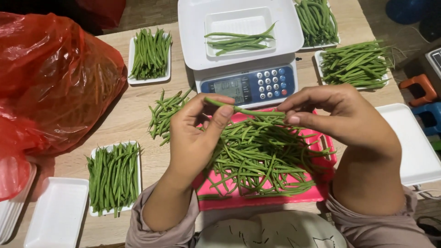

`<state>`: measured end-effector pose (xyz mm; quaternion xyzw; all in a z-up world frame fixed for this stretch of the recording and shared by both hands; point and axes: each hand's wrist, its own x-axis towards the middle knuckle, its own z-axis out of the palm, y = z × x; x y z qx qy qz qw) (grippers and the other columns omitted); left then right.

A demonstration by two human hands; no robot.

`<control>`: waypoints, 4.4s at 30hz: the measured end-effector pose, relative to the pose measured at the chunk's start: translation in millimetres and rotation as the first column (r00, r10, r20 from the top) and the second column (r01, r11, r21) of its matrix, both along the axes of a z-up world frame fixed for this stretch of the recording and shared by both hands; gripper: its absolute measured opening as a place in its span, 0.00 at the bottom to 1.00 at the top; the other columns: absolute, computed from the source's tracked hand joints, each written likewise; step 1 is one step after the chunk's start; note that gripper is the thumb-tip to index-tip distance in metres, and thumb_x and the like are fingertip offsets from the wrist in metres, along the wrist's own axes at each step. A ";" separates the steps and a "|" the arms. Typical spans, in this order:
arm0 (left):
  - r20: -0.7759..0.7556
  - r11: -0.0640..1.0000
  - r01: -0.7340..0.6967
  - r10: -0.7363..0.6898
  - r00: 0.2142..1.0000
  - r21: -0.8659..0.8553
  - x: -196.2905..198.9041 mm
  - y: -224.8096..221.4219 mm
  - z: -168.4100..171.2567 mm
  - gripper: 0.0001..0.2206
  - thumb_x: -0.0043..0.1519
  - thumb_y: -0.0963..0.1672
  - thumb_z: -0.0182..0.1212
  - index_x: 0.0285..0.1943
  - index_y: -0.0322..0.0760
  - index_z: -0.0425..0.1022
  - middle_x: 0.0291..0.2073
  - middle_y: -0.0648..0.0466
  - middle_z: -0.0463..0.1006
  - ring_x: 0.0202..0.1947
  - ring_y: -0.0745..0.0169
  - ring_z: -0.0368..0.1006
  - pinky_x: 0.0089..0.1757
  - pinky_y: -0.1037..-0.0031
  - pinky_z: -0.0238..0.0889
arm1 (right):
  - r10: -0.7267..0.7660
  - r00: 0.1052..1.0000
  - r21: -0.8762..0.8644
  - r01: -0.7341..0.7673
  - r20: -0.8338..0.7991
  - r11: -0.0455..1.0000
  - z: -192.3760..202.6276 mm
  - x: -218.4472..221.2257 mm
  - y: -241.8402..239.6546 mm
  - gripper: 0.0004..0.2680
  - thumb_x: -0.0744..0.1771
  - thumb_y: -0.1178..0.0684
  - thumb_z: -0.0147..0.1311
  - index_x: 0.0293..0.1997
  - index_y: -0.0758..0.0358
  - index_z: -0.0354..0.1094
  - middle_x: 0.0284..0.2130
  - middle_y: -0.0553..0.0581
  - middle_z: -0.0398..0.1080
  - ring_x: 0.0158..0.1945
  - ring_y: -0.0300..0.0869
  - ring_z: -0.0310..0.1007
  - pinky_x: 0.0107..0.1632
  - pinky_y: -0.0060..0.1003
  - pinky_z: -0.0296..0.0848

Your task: Sorting, trimming, and weighing green beans from a large bag into smaller trays.

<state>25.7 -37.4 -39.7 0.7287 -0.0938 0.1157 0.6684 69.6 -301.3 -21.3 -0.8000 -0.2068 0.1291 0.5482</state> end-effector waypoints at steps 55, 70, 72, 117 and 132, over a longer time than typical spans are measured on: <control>0.090 0.984 -0.133 0.123 0.988 0.115 0.9 29.8 11.7 0.04 0.62 0.39 0.68 0.42 0.40 0.79 0.36 0.56 0.82 0.33 0.73 0.73 0.34 0.84 0.66 | 0.052 0.758 -0.168 0.076 0.650 0.983 -11.9 -5.0 26.6 0.09 0.67 0.54 0.60 0.51 0.65 0.74 0.46 0.59 0.76 0.53 0.48 0.71 0.60 0.44 0.66; 0.349 0.871 -0.491 0.458 0.817 0.004 -39.6 106.4 45.8 0.04 0.71 0.39 0.65 0.46 0.34 0.74 0.40 0.51 0.80 0.41 0.66 0.76 0.44 0.78 0.71 | 0.503 0.750 -0.637 -0.143 0.430 0.758 -93.1 73.7 135.6 0.04 0.64 0.53 0.59 0.40 0.53 0.77 0.33 0.54 0.78 0.37 0.53 0.75 0.36 0.50 0.67; 0.337 0.865 -0.501 0.473 0.814 -0.004 -44.6 106.3 49.4 0.03 0.70 0.40 0.65 0.46 0.35 0.75 0.39 0.53 0.79 0.39 0.68 0.73 0.42 0.79 0.69 | 0.499 0.753 -0.658 -0.119 0.428 0.743 -94.2 78.9 155.2 0.03 0.65 0.55 0.58 0.37 0.53 0.77 0.32 0.54 0.77 0.36 0.54 0.74 0.33 0.51 0.66; 0.404 0.761 -0.599 0.644 0.650 -0.249 -71.6 142.5 50.7 0.08 0.72 0.44 0.58 0.52 0.33 0.73 0.43 0.50 0.79 0.44 0.63 0.78 0.45 0.79 0.77 | 0.190 0.962 -0.401 -0.099 0.194 0.911 -137.5 93.2 327.4 0.02 0.65 0.51 0.58 0.33 0.52 0.74 0.31 0.47 0.77 0.37 0.40 0.74 0.39 0.38 0.69; 0.305 0.822 -0.552 0.566 0.766 -0.141 -43.8 130.7 49.2 0.07 0.67 0.46 0.60 0.45 0.39 0.76 0.38 0.58 0.79 0.37 0.70 0.73 0.41 0.80 0.68 | -0.080 0.634 0.099 0.006 0.769 0.995 26.0 22.8 208.7 0.03 0.72 0.63 0.63 0.47 0.72 0.74 0.39 0.62 0.75 0.41 0.43 0.72 0.47 0.36 0.70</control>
